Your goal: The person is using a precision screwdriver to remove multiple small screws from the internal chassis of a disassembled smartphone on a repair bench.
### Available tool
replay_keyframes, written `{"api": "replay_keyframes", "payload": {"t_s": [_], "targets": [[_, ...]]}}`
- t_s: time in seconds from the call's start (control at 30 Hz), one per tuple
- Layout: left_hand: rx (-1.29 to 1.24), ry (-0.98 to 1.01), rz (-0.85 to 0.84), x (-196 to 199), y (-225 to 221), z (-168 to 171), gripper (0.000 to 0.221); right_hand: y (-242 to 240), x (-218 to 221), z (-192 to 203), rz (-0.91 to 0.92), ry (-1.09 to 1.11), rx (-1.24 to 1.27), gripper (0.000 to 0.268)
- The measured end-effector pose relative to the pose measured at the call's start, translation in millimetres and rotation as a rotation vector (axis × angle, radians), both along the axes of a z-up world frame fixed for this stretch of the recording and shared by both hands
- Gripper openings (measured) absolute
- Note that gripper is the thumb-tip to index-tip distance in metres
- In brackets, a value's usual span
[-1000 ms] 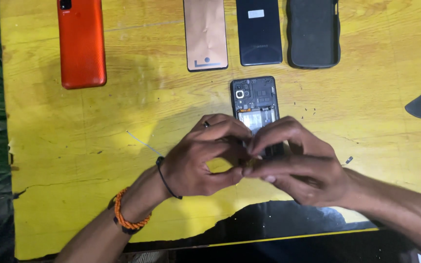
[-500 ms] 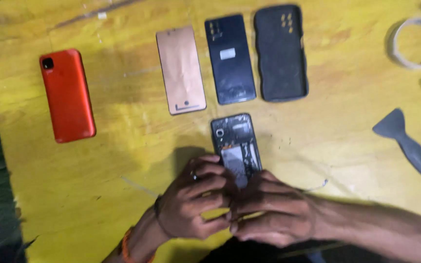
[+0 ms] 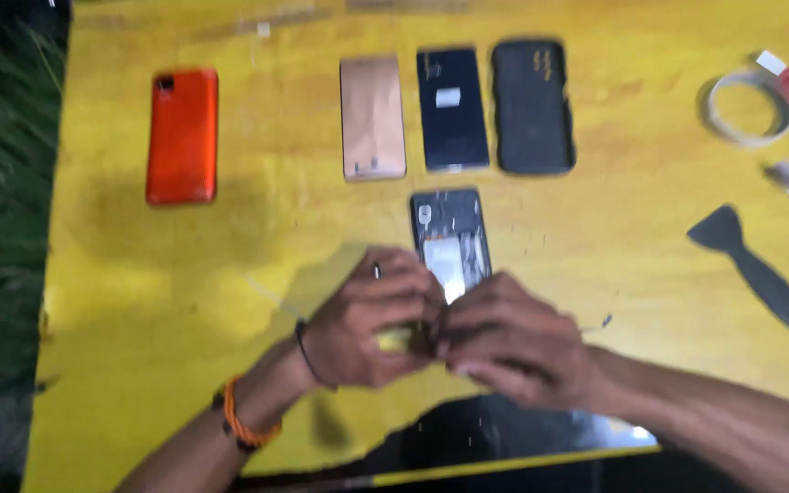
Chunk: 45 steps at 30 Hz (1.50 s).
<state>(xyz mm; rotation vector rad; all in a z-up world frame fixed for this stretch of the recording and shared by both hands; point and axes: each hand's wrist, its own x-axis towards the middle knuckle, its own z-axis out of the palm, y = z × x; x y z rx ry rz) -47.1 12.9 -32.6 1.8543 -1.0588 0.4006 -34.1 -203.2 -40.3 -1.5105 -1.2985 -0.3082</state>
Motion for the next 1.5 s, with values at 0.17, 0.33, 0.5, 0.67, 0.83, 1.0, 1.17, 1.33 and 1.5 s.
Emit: {"api": "replay_keyframes", "payload": {"t_s": [0.17, 0.33, 0.5, 0.67, 0.83, 1.0, 1.17, 1.33, 1.5], "targets": [[-0.009, 0.051, -0.053, -5, -3, -3, 0.013, -4, -1, -8, 0.043, 0.017, 0.01, 0.011], [-0.039, 0.124, -0.056, -4, -6, 9, 0.015, -3, 1, 16, 0.031, 0.021, 0.023, 0.011], [-0.05, 0.049, 0.004, -3, -1, 12, 0.013, 5, 3, 12, 0.08, 0.064, 0.043, 0.013], [-0.07, 0.049, 0.001, -3, 0, 12, 0.014, 5, 1, 9, -0.002, 0.007, 0.039, 0.01], [-0.06, -0.003, 0.028, -4, -1, 9, 0.011, 9, -3, -1, -0.021, 0.018, 0.058, 0.015], [-0.023, -0.038, 0.06, -3, -4, 4, 0.012, 9, -3, 6, -0.077, 0.001, 0.084, 0.012], [0.001, -0.016, 0.051, -3, -2, 4, 0.009, 8, -2, 6, -0.064, -0.019, 0.065, 0.013], [-0.025, -0.021, 0.042, 3, -7, 12, 0.007, 3, 5, 10, -0.068, -0.009, 0.046, 0.014], [-0.025, -0.026, 0.04, -2, -4, -2, 0.012, 1, 9, -24, -0.061, -0.02, 0.031, 0.019]]}}
